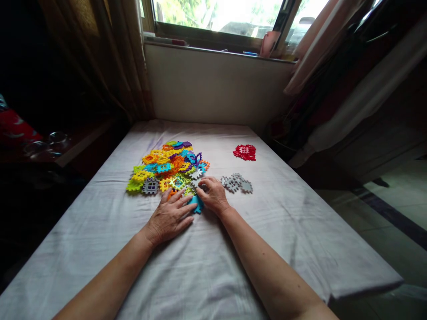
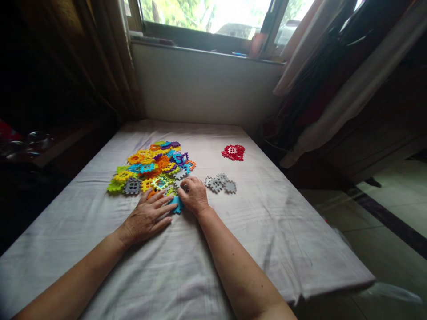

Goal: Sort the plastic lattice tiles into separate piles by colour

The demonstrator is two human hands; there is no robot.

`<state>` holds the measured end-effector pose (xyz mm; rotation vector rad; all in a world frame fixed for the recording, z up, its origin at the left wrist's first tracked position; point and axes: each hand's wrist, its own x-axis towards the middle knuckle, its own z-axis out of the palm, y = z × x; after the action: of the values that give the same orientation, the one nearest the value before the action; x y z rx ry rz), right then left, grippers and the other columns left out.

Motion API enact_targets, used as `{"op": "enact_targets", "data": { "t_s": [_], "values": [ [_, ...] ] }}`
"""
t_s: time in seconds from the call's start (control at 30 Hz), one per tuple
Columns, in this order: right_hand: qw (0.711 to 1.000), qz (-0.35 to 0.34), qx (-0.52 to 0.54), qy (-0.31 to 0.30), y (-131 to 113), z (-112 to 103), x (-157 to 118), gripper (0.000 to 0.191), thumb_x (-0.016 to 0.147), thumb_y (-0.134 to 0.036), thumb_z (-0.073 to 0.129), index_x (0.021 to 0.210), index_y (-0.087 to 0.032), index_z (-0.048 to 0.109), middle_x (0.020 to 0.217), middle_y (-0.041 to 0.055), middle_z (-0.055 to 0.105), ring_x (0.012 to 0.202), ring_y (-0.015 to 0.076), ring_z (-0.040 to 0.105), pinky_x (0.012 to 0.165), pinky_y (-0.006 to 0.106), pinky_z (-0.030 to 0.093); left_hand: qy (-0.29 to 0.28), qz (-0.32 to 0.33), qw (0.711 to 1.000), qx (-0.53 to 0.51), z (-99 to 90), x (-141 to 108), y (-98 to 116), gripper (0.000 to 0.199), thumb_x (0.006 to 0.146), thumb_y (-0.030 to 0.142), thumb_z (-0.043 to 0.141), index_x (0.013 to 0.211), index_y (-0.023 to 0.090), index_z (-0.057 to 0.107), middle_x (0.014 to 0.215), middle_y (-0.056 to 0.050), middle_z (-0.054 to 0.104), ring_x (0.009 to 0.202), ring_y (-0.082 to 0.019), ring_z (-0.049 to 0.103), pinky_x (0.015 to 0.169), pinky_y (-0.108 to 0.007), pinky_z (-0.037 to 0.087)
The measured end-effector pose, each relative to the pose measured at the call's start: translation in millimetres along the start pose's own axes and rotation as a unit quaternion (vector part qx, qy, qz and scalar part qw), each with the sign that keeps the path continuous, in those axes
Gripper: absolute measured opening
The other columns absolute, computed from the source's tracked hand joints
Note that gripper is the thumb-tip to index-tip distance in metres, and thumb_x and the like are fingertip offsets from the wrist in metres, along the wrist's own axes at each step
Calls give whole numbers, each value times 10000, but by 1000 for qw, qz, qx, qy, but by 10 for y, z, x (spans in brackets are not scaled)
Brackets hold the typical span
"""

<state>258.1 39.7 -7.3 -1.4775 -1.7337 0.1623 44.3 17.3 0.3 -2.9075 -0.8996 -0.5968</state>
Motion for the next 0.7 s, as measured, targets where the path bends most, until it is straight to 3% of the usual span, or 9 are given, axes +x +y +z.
{"op": "enact_targets", "data": {
  "t_s": [0.1,0.2,0.4,0.57,0.7],
  "values": [
    [998,-15,-2,62,140,-118,66,136,797,-247,635,915,-228,700,1079,80,705,1040,222,632,969,367,476,5,-20,1000,-3,0,-9,-9,369,951,445,498,1266,330,653,1347,-40,648,1340,-319,490,1186,-600,150],
    [992,26,-40,115,375,-295,137,173,791,-254,624,940,-212,700,1079,99,709,1045,246,626,971,395,467,13,-36,999,-6,-8,-32,-12,359,958,433,486,1250,330,667,1328,-43,660,1329,-310,504,1189,-590,148],
    [972,136,-142,130,706,-502,92,206,793,-254,626,974,-204,710,1151,118,694,1090,284,595,971,444,423,1,-51,999,-17,-48,-65,-9,339,949,424,513,1237,341,671,1313,-30,672,1327,-295,515,1201,-585,138],
    [973,91,-170,127,521,-440,42,156,835,-284,622,939,-224,720,1181,104,688,1141,286,557,1008,449,373,11,-49,999,-18,-123,-74,-31,278,939,371,531,1153,324,701,1244,-20,708,1310,-289,537,1207,-597,121],
    [993,-43,-113,-13,198,-306,-2,203,858,-298,636,1033,-235,717,1144,76,710,1092,238,598,986,385,413,11,-59,998,-29,-165,-77,-32,255,935,346,538,1128,317,703,1218,-9,720,1309,-280,541,1212,-593,99]
  ]
}}
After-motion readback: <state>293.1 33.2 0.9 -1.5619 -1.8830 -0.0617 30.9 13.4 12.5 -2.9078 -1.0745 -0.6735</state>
